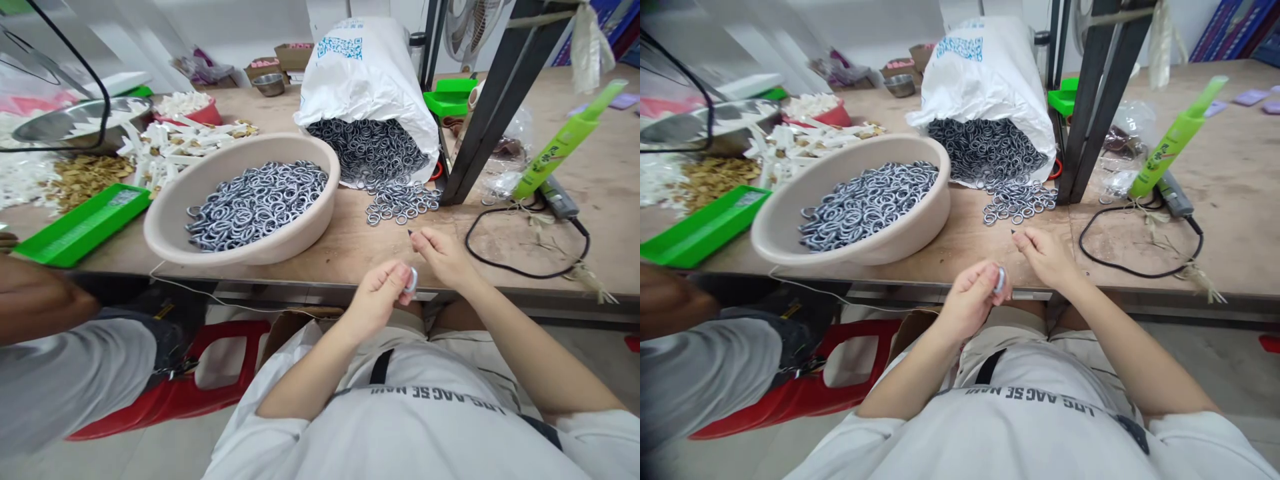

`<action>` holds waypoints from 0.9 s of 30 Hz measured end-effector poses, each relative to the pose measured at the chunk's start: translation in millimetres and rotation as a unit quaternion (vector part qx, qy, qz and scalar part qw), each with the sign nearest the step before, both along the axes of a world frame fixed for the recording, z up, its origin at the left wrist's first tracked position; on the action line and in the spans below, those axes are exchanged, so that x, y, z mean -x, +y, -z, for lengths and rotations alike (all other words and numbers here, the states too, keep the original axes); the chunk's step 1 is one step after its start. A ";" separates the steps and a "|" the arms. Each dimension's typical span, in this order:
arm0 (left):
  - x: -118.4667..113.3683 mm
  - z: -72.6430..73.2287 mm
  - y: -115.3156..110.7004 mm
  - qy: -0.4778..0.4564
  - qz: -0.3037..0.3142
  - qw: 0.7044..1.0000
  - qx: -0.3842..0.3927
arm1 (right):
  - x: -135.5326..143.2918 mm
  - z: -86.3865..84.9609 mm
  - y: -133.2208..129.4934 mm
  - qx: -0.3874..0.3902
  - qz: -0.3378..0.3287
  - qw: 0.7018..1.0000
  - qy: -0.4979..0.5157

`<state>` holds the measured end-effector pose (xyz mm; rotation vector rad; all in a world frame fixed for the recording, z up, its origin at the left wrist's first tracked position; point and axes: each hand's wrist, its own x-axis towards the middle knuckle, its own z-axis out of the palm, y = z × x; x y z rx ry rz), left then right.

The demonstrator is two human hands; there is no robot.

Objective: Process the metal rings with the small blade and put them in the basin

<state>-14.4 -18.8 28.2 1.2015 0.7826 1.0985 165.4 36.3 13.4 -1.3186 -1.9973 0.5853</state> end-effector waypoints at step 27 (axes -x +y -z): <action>-7.7 17.0 17.5 0.016 -0.099 0.995 0.006 | 35.0 -9.0 -28.9 0.080 -0.036 0.944 0.317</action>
